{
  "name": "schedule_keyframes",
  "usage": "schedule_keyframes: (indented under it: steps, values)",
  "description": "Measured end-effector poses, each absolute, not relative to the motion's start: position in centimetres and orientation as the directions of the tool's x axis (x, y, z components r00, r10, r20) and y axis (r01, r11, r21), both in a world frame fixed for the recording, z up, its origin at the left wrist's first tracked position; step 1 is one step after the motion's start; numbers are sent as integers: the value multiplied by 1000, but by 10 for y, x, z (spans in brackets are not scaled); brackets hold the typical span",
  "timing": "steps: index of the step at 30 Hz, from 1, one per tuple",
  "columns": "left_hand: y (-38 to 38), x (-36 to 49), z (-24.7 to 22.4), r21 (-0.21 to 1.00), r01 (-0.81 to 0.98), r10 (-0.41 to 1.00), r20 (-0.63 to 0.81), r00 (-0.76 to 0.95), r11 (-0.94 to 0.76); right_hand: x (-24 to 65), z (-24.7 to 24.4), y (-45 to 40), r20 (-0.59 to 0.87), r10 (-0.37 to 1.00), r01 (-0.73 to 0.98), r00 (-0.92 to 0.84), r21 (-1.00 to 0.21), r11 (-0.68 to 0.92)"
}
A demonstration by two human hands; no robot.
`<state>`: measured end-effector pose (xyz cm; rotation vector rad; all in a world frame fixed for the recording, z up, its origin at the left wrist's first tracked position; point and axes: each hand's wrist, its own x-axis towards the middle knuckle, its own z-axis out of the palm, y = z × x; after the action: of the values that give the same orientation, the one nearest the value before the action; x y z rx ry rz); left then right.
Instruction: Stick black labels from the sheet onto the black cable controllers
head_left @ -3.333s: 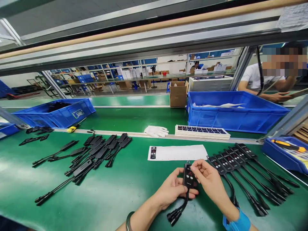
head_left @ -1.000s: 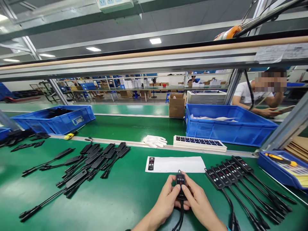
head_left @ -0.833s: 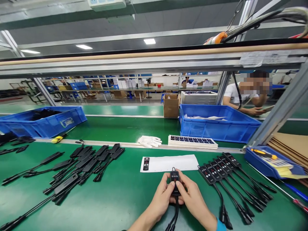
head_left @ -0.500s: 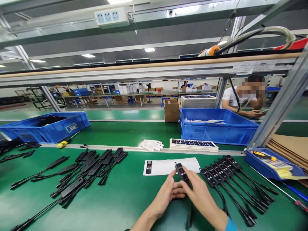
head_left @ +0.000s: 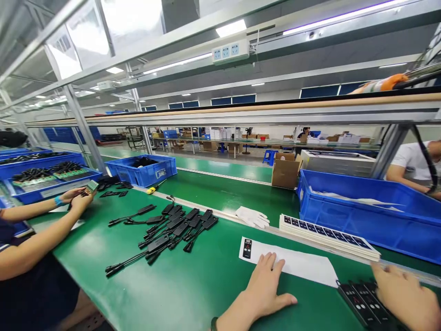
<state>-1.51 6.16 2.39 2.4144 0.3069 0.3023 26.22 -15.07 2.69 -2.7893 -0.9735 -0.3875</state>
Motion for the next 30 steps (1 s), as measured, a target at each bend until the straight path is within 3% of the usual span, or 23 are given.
schedule_keyframes:
  steps: [3, 10, 16, 19, 22, 27, 30]
  values:
    - [60, -17, 22, 684, 108, 288, 155, 945, -722, 213, 46, -78, 162, 797, 800, 582, -291, -525]
    - [63, -11, 8, 750, -18, 239, 233, 943, -661, 137, 30, 65, 125, 927, 849, 355, -458, -263]
    - [61, -6, -21, 832, 0, 352, 234, 906, -555, 105, 22, 82, 172, 945, 886, 279, -424, -184]
    - [60, -4, -27, 897, 36, 482, 203, 852, -441, 98, 20, 74, 223, 941, 931, 253, -319, -175]
    - [60, -2, -23, 916, 2, 484, 210, 849, -401, 97, 18, 72, 247, 937, 955, 247, -223, -193]
    - [58, -6, -16, 887, -99, 410, 305, 859, -452, 102, 14, 77, 188, 939, 944, 286, -222, -243]
    - [58, -3, -13, 915, -25, 494, 240, 836, -403, 103, 10, 76, 218, 943, 940, 251, -288, -183]
